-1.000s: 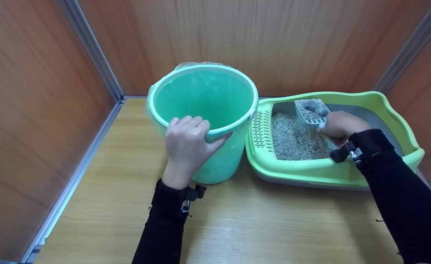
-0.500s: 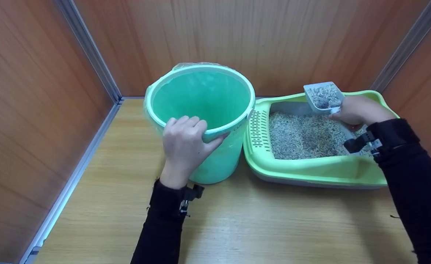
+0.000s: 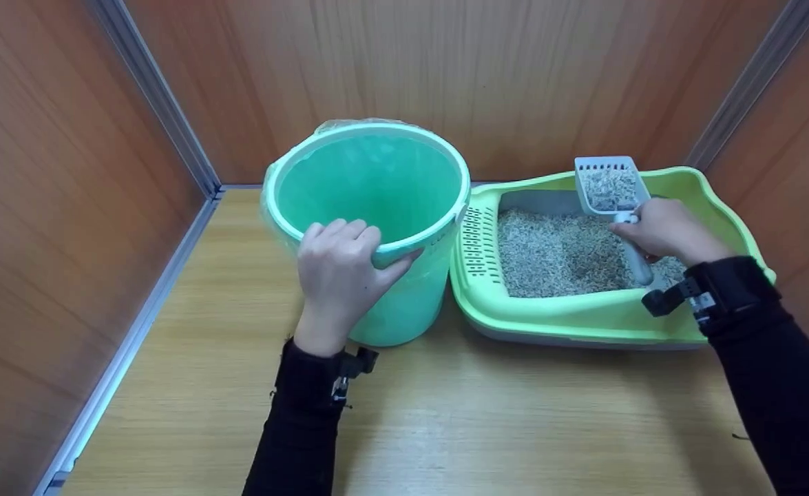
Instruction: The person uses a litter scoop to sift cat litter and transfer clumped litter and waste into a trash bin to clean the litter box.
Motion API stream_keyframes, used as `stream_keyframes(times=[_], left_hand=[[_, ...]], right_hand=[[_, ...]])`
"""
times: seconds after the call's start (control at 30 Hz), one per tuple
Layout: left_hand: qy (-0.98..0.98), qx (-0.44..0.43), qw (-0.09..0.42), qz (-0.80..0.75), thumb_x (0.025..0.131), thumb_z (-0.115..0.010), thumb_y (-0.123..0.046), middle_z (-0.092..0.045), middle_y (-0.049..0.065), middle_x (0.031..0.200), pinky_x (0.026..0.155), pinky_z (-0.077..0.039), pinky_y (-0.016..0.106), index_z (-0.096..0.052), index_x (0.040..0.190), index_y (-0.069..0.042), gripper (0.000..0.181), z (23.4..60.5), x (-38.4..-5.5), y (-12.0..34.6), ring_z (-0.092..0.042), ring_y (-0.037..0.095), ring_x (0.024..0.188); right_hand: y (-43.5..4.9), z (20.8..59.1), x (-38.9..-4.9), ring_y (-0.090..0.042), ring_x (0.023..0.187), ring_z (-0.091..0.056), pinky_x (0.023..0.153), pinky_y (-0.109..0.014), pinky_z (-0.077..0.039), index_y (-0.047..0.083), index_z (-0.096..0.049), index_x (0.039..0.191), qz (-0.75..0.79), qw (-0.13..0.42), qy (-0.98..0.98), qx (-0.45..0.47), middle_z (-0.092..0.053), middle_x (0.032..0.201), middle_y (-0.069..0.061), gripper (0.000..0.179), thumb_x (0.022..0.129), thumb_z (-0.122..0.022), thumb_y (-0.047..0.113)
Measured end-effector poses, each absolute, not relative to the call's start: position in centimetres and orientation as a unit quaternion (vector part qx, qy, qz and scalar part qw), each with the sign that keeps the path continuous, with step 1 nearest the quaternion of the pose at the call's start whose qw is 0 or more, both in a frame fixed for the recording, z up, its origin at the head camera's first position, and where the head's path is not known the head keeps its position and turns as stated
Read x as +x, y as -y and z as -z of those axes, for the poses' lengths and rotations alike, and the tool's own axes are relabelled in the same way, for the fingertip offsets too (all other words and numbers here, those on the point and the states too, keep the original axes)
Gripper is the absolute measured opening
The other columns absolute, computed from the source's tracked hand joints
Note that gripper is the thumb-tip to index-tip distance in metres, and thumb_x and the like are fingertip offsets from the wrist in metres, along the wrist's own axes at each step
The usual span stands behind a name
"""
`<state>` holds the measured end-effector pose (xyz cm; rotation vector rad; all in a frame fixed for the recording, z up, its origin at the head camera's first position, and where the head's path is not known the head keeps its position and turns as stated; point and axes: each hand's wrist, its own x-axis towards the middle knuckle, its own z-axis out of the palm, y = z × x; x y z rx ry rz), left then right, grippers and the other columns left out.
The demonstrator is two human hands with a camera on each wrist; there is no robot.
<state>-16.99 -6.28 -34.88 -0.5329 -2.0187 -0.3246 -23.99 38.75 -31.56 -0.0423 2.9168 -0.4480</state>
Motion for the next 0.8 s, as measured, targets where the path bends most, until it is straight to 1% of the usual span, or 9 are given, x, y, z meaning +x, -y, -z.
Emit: stream_keyframes(times=[0.17, 0.33, 0.43, 0.57, 0.8], left_hand=[[0.836, -0.219, 0.486, 0.13, 0.088, -0.072, -0.062, -0.049, 0.002, 0.057, 0.058, -0.035, 0.038, -0.054, 0.06, -0.011, 0.061, 34.8, -17.1, 6.4, -0.047, 0.023, 0.055], [0.839, -0.217, 0.482, 0.127, 0.088, -0.071, -0.062, -0.05, 0.002, 0.057, 0.058, -0.036, 0.038, -0.055, 0.06, -0.01, 0.061, 34.8, -17.0, 6.5, -0.049, 0.023, 0.056], [0.841, -0.216, 0.48, 0.128, 0.088, -0.071, -0.062, -0.05, 0.002, 0.058, 0.059, -0.036, 0.038, -0.056, 0.061, -0.01, 0.061, 34.8, -17.0, 6.6, -0.049, 0.024, 0.056], [0.841, -0.216, 0.479, 0.128, 0.088, -0.072, -0.062, -0.049, 0.002, 0.057, 0.058, -0.035, 0.038, -0.055, 0.06, -0.011, 0.061, 34.7, -16.8, 6.7, -0.048, 0.023, 0.056], [0.838, -0.215, 0.484, 0.129, 0.086, -0.074, -0.062, -0.048, 0.002, 0.057, 0.058, -0.037, 0.038, -0.054, 0.06, -0.01, 0.061, 34.7, -16.5, 6.9, -0.048, 0.024, 0.055]], right_hand=[[-38.8, 33.6, -24.2, -0.019, 0.06, -0.057, 0.057, -0.034, -0.041, 0.007, -0.059, 0.074, 0.157, 0.06, -0.986, -0.002, -0.061, 0.068, -0.006, 0.05, 0.1, -0.06, 0.05], [-38.6, 35.3, -24.5, -0.017, 0.058, -0.059, 0.057, -0.033, -0.043, 0.007, -0.057, 0.076, 0.192, 0.036, -0.981, -0.004, -0.061, 0.067, -0.005, 0.051, 0.098, -0.061, 0.052], [-38.4, 36.2, -24.5, -0.017, 0.057, -0.056, 0.056, -0.033, -0.042, 0.008, -0.055, 0.074, 0.191, 0.023, -0.981, -0.011, -0.057, 0.065, -0.004, 0.052, 0.098, -0.062, 0.053], [-38.5, 37.2, -24.5, -0.018, 0.057, -0.05, 0.055, -0.034, -0.039, 0.009, -0.053, 0.071, 0.186, 0.028, -0.982, -0.02, -0.053, 0.064, -0.002, 0.053, 0.098, -0.063, 0.053], [-38.6, 37.7, -24.3, -0.013, 0.053, -0.052, 0.053, -0.031, -0.043, 0.007, -0.058, 0.073, 0.239, 0.084, -0.967, -0.036, -0.054, 0.062, 0.001, 0.051, 0.102, -0.057, 0.049]])
